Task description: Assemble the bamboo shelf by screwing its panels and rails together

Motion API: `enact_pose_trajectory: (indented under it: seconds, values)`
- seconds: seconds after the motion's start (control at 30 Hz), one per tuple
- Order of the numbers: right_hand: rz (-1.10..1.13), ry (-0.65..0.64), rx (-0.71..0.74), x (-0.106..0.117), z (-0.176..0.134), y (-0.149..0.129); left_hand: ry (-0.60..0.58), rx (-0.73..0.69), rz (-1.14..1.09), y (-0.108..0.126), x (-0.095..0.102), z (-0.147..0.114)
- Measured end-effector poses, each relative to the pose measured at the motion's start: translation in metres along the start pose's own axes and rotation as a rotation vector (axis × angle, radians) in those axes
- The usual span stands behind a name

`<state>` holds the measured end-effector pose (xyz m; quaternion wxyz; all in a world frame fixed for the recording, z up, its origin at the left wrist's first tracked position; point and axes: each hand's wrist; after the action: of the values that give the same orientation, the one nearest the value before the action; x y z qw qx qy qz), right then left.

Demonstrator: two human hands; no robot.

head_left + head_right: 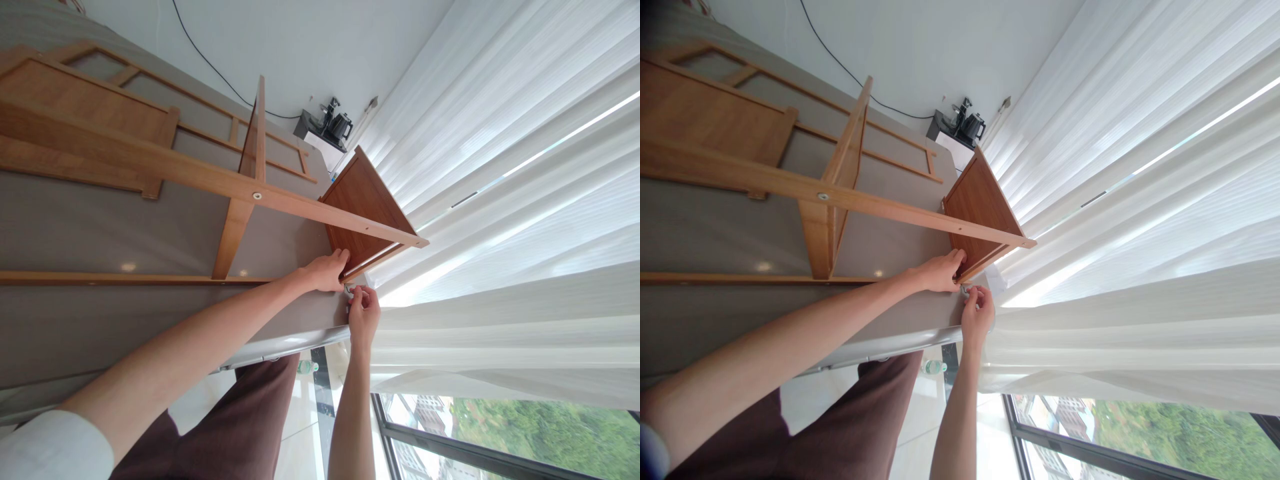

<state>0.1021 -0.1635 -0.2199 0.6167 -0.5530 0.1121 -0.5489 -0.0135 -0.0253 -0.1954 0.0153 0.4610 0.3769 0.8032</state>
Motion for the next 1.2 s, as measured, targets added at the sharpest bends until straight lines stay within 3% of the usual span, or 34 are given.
enact_pose_trajectory:
  seconds: [0.37,0.8,0.93,1.2]
  values:
    - [-0.155,0.107,0.139,-0.004,-0.018,-0.004,0.009,-0.015,-0.014,-0.001,-0.001,0.000]
    - [-0.206,0.058,0.239,-0.003,-0.021,-0.005,0.018,-0.024,-0.009,-0.001,-0.001,0.000]
    - [-0.187,0.068,0.184,-0.004,-0.019,-0.005,0.025,-0.025,-0.012,-0.001,-0.002,0.000]
    - [-0.074,0.018,-0.070,-0.003,-0.001,-0.004,0.011,-0.016,-0.005,-0.002,-0.001,0.001]
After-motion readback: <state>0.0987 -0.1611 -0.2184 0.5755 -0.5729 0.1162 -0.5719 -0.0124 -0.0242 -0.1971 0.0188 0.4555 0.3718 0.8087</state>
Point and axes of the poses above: each hand's wrist, its own z-axis towards the middle knuckle, its own x-axis out of the back of the hand, y = z × x, and after that the axes turned 6 degrees about y, right-handed
